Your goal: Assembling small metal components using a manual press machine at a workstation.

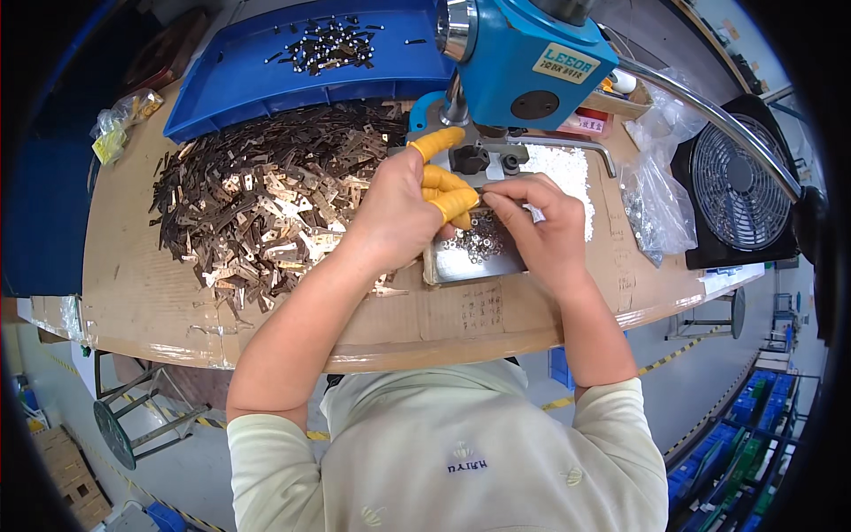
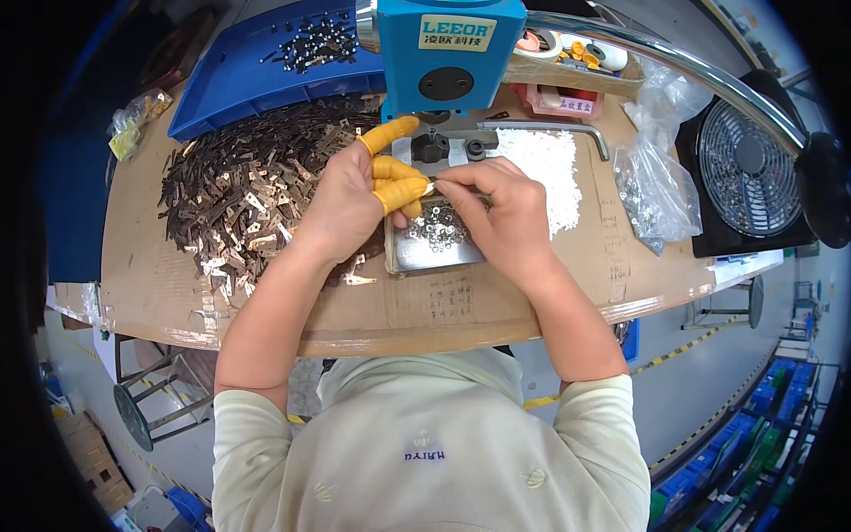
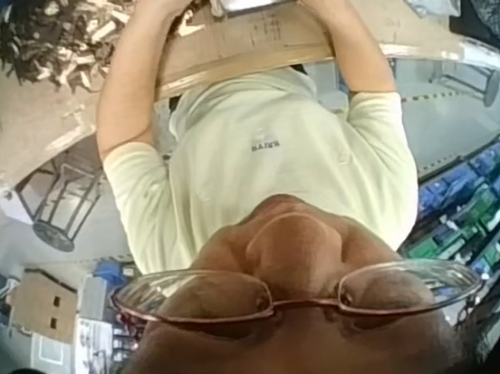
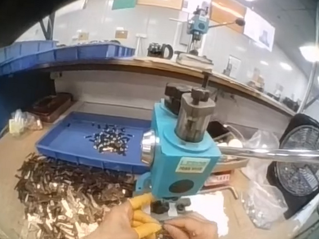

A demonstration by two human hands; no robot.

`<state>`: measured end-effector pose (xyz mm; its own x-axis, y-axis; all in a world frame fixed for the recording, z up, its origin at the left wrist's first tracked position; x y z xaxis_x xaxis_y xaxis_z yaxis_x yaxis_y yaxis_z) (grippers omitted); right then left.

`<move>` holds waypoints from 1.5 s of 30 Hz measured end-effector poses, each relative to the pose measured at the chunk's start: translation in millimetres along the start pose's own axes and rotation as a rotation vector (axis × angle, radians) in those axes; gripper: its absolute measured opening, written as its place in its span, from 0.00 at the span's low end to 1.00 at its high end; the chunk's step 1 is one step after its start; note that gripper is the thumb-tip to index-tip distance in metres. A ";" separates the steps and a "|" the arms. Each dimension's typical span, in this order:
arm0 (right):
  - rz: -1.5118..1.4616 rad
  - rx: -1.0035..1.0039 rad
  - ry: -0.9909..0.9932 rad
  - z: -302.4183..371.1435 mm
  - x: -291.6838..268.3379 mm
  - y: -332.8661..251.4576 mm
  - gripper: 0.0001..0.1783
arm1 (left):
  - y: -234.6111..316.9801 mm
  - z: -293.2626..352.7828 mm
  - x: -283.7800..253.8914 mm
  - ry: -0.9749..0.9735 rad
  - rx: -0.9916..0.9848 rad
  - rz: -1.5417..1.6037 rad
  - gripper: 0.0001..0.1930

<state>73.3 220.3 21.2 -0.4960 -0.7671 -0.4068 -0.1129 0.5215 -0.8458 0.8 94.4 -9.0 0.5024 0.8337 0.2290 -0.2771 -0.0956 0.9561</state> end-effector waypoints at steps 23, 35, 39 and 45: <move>-0.387 -0.597 0.060 47.7 -151.7 -80.0 0.20 | 20.8 -45.2 -9.1 0.051 0.039 0.113 0.28; 0.170 -0.286 0.159 54.9 -61.2 -16.4 0.18 | 62.1 -43.2 -46.7 0.249 0.341 -0.291 0.30; 0.459 -0.461 0.088 62.1 -29.9 -23.8 0.14 | 73.2 -19.2 -89.9 0.570 0.689 -0.753 0.28; 0.410 -0.468 0.065 72.4 -30.6 -12.1 0.09 | 38.3 -8.2 -58.2 0.154 0.470 -1.499 0.21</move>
<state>152.1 210.4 18.9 -0.6285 -0.4535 -0.6319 -0.2599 0.8882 -0.3789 -45.7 46.7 12.8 -0.0171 0.3641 -0.9312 0.6587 0.7048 0.2635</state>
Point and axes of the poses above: each hand's wrist, its own z-axis away from the middle knuckle, its own x-axis out of the palm, y = z × x, the point moved 9 cm from there along -z, towards the middle knuckle, and after that the axes turned 8 degrees about y, right-handed, at the moved point
